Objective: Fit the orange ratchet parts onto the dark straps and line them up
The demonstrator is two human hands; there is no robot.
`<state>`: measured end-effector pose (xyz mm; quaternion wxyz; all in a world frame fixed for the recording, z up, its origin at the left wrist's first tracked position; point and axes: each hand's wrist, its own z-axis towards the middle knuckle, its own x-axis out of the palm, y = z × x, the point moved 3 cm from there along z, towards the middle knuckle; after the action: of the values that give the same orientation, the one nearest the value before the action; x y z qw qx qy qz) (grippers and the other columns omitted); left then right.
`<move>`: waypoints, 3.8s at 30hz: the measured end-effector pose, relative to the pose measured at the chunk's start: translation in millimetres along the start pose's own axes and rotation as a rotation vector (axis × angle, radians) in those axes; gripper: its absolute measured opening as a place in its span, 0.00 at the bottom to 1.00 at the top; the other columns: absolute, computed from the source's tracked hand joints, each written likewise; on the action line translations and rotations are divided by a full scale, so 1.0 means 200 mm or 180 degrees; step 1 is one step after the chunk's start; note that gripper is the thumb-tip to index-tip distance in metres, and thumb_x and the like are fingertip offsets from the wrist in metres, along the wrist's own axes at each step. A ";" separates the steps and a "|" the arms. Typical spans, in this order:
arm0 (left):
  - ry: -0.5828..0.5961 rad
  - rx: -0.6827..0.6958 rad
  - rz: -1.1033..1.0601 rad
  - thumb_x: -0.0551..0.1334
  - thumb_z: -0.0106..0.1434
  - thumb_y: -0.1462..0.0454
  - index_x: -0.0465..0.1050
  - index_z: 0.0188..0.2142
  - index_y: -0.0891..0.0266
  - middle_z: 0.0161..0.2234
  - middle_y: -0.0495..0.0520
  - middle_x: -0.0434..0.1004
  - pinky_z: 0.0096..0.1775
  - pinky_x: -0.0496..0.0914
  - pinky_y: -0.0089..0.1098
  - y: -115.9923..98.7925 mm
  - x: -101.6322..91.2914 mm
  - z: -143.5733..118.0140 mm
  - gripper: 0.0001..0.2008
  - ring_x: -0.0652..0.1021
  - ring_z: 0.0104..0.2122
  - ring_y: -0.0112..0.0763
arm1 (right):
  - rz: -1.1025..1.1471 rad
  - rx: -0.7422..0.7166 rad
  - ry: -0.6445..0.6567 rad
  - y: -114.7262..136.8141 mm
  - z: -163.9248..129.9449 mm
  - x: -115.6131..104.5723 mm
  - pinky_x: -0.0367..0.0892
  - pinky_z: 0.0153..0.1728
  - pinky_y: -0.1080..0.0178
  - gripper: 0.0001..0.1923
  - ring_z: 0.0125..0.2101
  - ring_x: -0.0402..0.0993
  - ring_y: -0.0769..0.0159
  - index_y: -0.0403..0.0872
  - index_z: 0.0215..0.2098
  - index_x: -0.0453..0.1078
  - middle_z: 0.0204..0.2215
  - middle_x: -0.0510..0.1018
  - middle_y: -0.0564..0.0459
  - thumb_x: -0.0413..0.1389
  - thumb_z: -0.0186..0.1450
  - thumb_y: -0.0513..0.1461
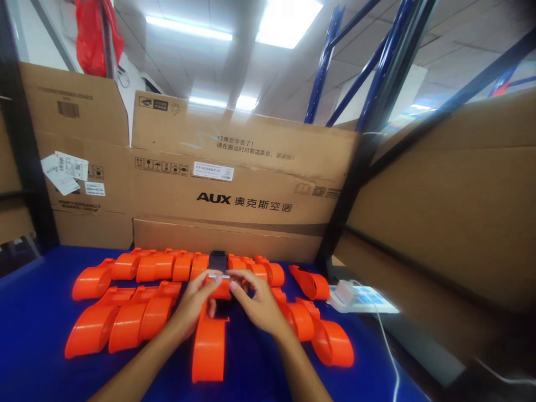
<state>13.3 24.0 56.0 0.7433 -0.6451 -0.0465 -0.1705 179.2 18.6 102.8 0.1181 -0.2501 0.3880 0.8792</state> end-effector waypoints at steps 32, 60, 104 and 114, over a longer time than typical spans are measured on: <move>-0.0036 0.0222 -0.0035 0.71 0.52 0.54 0.70 0.50 0.63 0.18 0.43 0.67 0.21 0.55 0.25 -0.06 -0.02 0.00 0.29 0.63 0.16 0.22 | 0.0392 0.0461 -0.0542 -0.08 0.02 -0.03 0.63 0.25 0.65 0.17 0.24 0.67 0.67 0.47 0.34 0.73 0.27 0.76 0.53 0.57 0.66 0.52; -0.1035 0.0559 -0.0349 0.70 0.53 0.52 0.66 0.54 0.60 0.16 0.42 0.68 0.23 0.62 0.25 -0.06 -0.14 0.03 0.31 0.68 0.16 0.25 | -0.0250 0.0098 -0.0056 -0.05 0.02 0.00 0.68 0.38 0.61 0.11 0.34 0.74 0.61 0.48 0.32 0.75 0.31 0.79 0.51 0.54 0.68 0.43; -0.1038 0.0686 -0.0299 0.62 0.60 0.48 0.68 0.47 0.56 0.37 0.53 0.76 0.24 0.71 0.26 0.02 -0.13 0.04 0.21 0.77 0.30 0.32 | -0.2403 0.2713 -0.1654 -0.31 -0.14 -0.61 0.69 0.41 0.52 0.35 0.46 0.76 0.43 0.48 0.58 0.67 0.46 0.79 0.40 0.47 0.64 0.61; -0.0943 0.0669 -0.0279 0.63 0.59 0.48 0.70 0.42 0.58 0.33 0.52 0.75 0.22 0.68 0.24 0.00 -0.11 0.04 0.19 0.75 0.28 0.30 | -0.2499 0.2638 -0.1242 -0.41 -0.14 -0.59 0.67 0.48 0.53 0.30 0.51 0.73 0.45 0.43 0.59 0.68 0.49 0.77 0.37 0.46 0.68 0.54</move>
<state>-6.9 35.3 50.1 0.7836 -0.5793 -0.2010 -0.1001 321.4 51.4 98.4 0.5904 -0.1419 0.5482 0.5751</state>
